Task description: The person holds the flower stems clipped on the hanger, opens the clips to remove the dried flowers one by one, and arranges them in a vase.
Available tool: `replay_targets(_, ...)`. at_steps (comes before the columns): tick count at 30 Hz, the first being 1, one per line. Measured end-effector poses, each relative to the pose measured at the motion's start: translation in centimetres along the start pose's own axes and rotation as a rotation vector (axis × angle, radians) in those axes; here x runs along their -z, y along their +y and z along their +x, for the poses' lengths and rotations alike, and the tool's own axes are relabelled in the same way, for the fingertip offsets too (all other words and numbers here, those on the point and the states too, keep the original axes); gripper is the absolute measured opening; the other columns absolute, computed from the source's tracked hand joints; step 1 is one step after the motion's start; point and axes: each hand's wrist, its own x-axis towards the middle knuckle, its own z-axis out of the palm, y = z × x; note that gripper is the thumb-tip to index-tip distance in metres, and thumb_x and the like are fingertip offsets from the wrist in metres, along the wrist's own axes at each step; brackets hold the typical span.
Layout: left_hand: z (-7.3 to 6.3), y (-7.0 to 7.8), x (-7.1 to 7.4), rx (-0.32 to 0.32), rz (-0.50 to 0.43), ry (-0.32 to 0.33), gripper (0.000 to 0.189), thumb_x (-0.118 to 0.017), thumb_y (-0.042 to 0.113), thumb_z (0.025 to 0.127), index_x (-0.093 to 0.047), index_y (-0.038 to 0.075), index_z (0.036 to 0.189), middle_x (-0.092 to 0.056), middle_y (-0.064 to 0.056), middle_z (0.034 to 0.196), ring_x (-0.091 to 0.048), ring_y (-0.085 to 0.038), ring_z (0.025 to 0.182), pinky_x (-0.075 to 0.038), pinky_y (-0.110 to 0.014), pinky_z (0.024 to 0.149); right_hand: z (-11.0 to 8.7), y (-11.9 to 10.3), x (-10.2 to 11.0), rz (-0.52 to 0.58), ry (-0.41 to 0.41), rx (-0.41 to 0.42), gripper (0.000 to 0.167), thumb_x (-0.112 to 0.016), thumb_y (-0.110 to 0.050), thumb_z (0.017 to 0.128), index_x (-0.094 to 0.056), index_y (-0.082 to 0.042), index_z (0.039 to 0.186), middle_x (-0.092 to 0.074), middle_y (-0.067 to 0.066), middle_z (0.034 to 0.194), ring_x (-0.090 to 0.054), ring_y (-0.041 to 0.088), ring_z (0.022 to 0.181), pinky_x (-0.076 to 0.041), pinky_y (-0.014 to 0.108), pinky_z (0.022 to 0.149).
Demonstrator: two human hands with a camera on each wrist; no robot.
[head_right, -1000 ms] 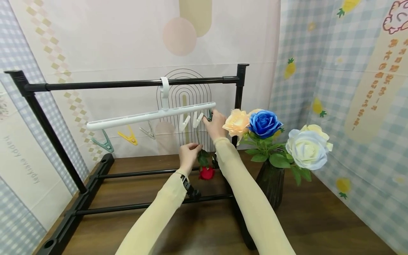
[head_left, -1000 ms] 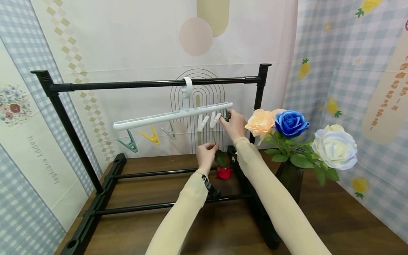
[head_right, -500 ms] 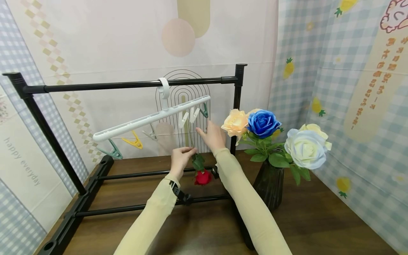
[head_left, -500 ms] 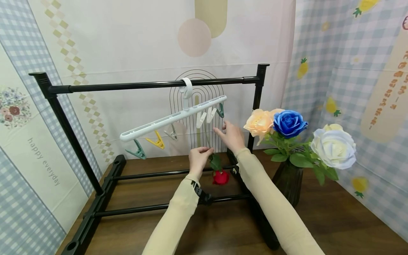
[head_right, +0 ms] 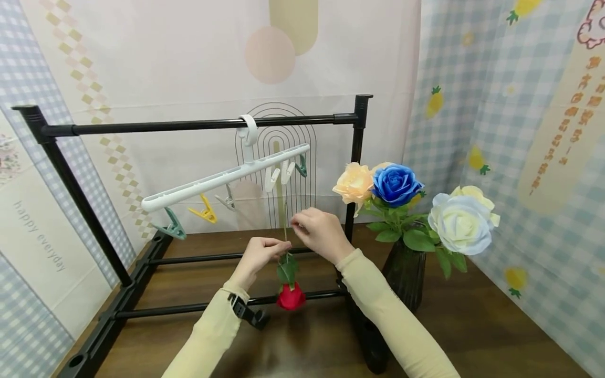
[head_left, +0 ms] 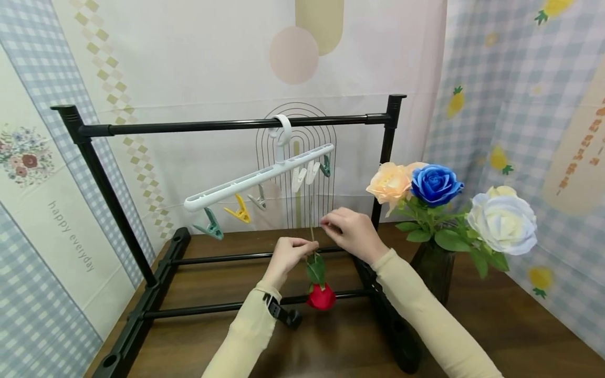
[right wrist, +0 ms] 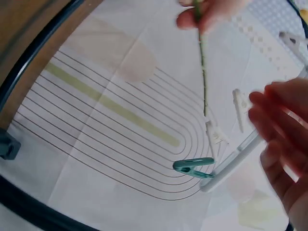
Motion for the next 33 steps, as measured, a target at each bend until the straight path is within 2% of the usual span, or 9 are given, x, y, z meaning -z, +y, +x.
replay_targets(4,-1.5,0.2,0.0,-0.037,0.032,-0.078,0.028,-0.071,0.029,0.086,-0.078,0.002,0.092,-0.076,-0.009,0.087,-0.065,-0.009,0.071,-0.052,-0.034,0.084,-1.4,-0.8,0.4,-0.007,-0.002,0.198,0.014,-0.077,-0.003,0.078,-0.074,-0.010,0.090,-0.072,0.000,0.088,-0.066,0.013,0.080,-0.055,0.025,0.068)
replay_targets(7,-2.4,0.5,-0.1,-0.065,0.056,-0.132,0.025,-0.071,0.024,0.087,-0.078,0.001,0.091,-0.076,-0.012,0.085,-0.064,-0.008,0.070,-0.052,-0.029,0.077,-2.7,-1.3,0.6,-0.037,-0.015,0.332,0.015,-0.077,-0.004,0.080,-0.073,-0.011,0.092,-0.071,0.000,0.093,-0.065,0.013,0.084,-0.055,0.024,0.073)
replay_targets(11,-3.8,1.0,-0.1,-0.125,0.122,-0.181,0.021,-0.068,0.016,0.086,-0.077,-0.002,0.092,-0.075,-0.013,0.083,-0.062,-0.006,0.068,-0.052,-0.025,0.067,-4.3,-1.7,0.8,-0.080,-0.007,0.446,0.017,-0.077,-0.011,0.082,-0.073,-0.012,0.098,-0.071,-0.001,0.098,-0.065,0.012,0.089,-0.054,0.023,0.075)
replay_targets(15,-5.1,1.5,0.0,-0.149,0.166,-0.239,0.020,-0.069,0.016,0.084,-0.077,-0.001,0.092,-0.073,-0.008,0.079,-0.058,-0.004,0.065,-0.051,-0.025,0.064,-5.3,-2.3,1.1,-0.094,0.025,0.468,0.014,-0.063,-0.016,0.094,-0.073,-0.010,0.103,-0.072,0.000,0.100,-0.066,0.012,0.094,-0.054,0.024,0.077)
replay_targets(19,-6.1,2.0,-0.1,-0.154,0.152,-0.305,0.020,-0.070,0.016,0.085,-0.077,-0.001,0.093,-0.073,-0.009,0.080,-0.058,-0.003,0.066,-0.052,-0.026,0.067,-6.0,-2.7,1.3,-0.096,0.058,0.488,0.027,-0.048,-0.018,0.103,-0.073,-0.009,0.102,-0.073,0.000,0.100,-0.067,0.013,0.094,-0.054,0.025,0.079)
replay_targets(22,-6.7,2.2,-0.2,-0.140,0.136,-0.346,0.020,-0.071,0.017,0.085,-0.077,-0.001,0.093,-0.075,-0.012,0.084,-0.060,-0.002,0.066,-0.052,-0.025,0.068,-6.4,-2.9,1.2,-0.084,0.086,0.519,0.027,-0.047,-0.017,0.103,-0.072,-0.008,0.099,-0.073,0.000,0.097,-0.067,0.013,0.092,-0.054,0.025,0.079)
replay_targets(25,-7.2,2.1,-0.3,-0.112,0.120,-0.375,0.019,-0.073,0.018,0.084,-0.077,0.000,0.090,-0.075,-0.011,0.080,-0.059,-0.002,0.065,-0.051,-0.023,0.066,-6.8,-3.0,1.0,-0.063,0.115,0.547,0.026,-0.048,-0.014,0.102,-0.072,-0.007,0.096,-0.072,0.001,0.094,-0.067,0.013,0.090,-0.054,0.026,0.078)
replay_targets(30,-7.4,2.0,-0.6,-0.097,0.085,-0.409,0.020,-0.074,0.018,0.083,-0.076,-0.001,0.088,-0.074,-0.009,0.076,-0.060,-0.004,0.063,-0.052,-0.024,0.068,-7.1,-3.1,1.0,-0.049,0.154,0.562,0.026,-0.049,-0.012,0.102,-0.072,-0.007,0.093,-0.072,0.002,0.092,-0.066,0.014,0.087,-0.055,0.026,0.075)
replay_targets(33,-7.4,2.0,-0.6,-0.086,0.071,-0.432,0.022,-0.074,0.024,0.084,-0.077,0.003,0.090,-0.074,-0.004,0.077,-0.062,-0.005,0.069,-0.053,-0.024,0.072,-7.2,-3.1,1.3,-0.053,0.179,0.561,0.025,-0.049,-0.011,0.101,-0.072,-0.007,0.092,-0.072,0.002,0.091,-0.066,0.014,0.085,-0.054,0.026,0.073)
